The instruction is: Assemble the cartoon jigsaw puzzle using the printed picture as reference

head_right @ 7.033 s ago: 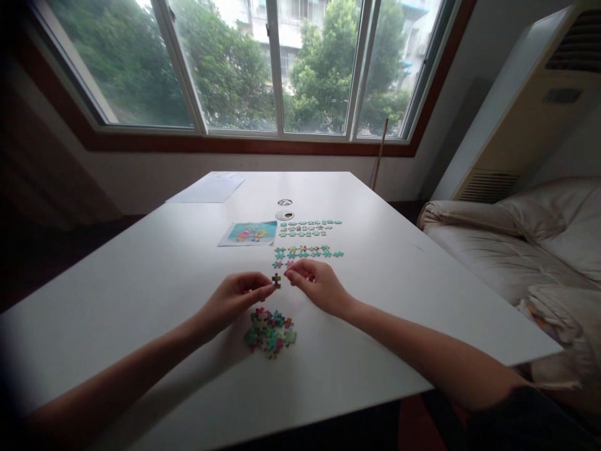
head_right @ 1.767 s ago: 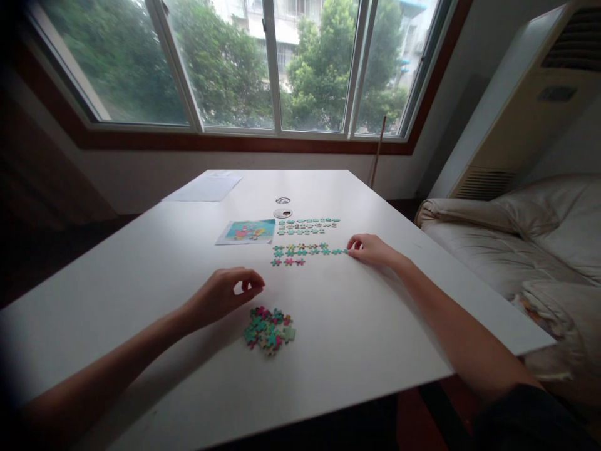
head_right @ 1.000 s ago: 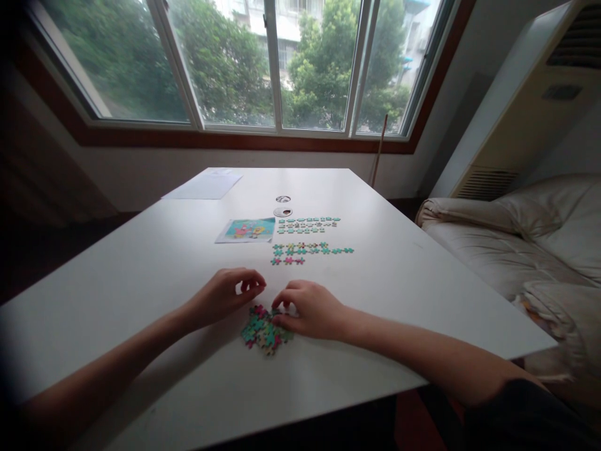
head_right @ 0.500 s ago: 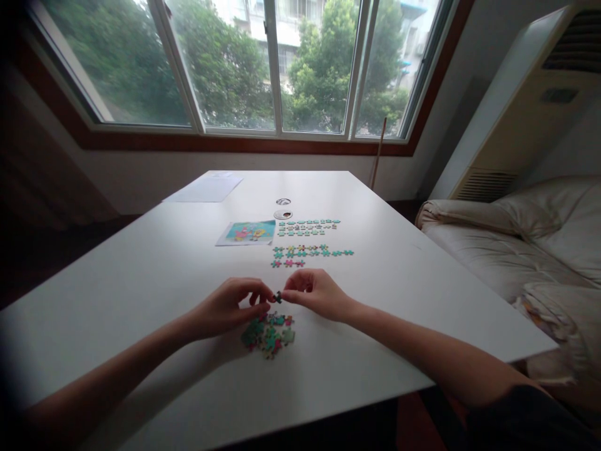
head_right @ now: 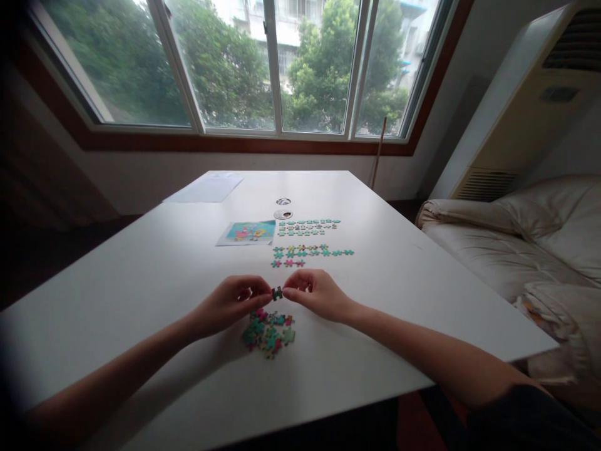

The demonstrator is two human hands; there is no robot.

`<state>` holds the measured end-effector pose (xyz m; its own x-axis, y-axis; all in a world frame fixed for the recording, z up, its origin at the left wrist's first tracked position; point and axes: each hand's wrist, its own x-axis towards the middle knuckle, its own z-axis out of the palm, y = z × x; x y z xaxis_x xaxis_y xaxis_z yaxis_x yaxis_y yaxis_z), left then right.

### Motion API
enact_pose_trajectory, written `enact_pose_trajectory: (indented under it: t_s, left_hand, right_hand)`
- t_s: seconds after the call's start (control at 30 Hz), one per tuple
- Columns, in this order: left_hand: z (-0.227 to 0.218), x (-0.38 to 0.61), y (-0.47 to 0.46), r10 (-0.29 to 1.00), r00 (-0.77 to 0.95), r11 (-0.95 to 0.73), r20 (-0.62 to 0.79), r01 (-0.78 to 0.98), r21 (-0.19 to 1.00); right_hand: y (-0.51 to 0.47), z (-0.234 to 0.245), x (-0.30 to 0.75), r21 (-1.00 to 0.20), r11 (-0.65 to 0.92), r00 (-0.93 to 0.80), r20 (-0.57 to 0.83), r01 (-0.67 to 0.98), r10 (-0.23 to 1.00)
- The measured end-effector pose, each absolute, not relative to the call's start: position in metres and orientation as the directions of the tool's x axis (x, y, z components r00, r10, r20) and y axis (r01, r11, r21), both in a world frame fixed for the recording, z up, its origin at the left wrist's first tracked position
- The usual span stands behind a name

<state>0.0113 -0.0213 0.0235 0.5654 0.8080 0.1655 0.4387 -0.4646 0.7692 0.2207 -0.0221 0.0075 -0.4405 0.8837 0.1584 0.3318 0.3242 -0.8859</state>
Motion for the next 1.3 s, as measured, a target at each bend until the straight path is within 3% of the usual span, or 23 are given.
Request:
enact_pose_trajectory:
  t_s: [0.17,0.33,0.5,0.73,0.87,1.07,1.17,1.3]
  left_hand:
    - [0.022,0.01,-0.019,0.8,0.577,-0.482,0.163,0.457,0.748]
    - [0.021,0.002,-0.012,0.799,0.571,-0.52,0.186,0.504,0.69]
    - [0.019,-0.006,-0.006,0.79,0.586,-0.548,0.181,0.542,0.637]
    - [0.02,-0.007,-0.006,0.775,0.613,-0.567,0.156,0.564,0.601]
    - [0.018,-0.007,-0.006,0.767,0.626,-0.573,0.142,0.568,0.591]
    - [0.014,-0.008,-0.004,0.763,0.631,-0.575,0.136,0.569,0.588]
    - [0.012,-0.008,-0.003,0.765,0.629,-0.579,0.138,0.576,0.578]
    - [0.011,-0.008,-0.003,0.756,0.642,-0.583,0.128,0.57,0.579]
  right_hand:
    - [-0.018,0.009,0.223,-0.902,0.309,-0.41,0.17,0.302,0.896]
    - [-0.005,0.016,0.233,-0.954,0.239,-0.211,0.2,0.18,0.957]
    - [0.003,0.02,0.243,-0.952,0.228,-0.097,0.212,0.204,0.972]
    - [0.01,0.013,0.25,-0.923,0.266,-0.084,0.252,0.277,0.964]
    - [0.019,0.006,0.259,-0.84,0.254,-0.06,0.257,0.479,0.964]
    - [0.028,-0.001,0.267,-0.623,0.221,-0.121,0.199,0.751,0.972]
    - [0.028,-0.001,0.269,-0.51,0.223,-0.141,0.196,0.831,0.97]
    - [0.026,0.0,0.268,-0.445,0.27,-0.166,0.258,0.854,0.952]
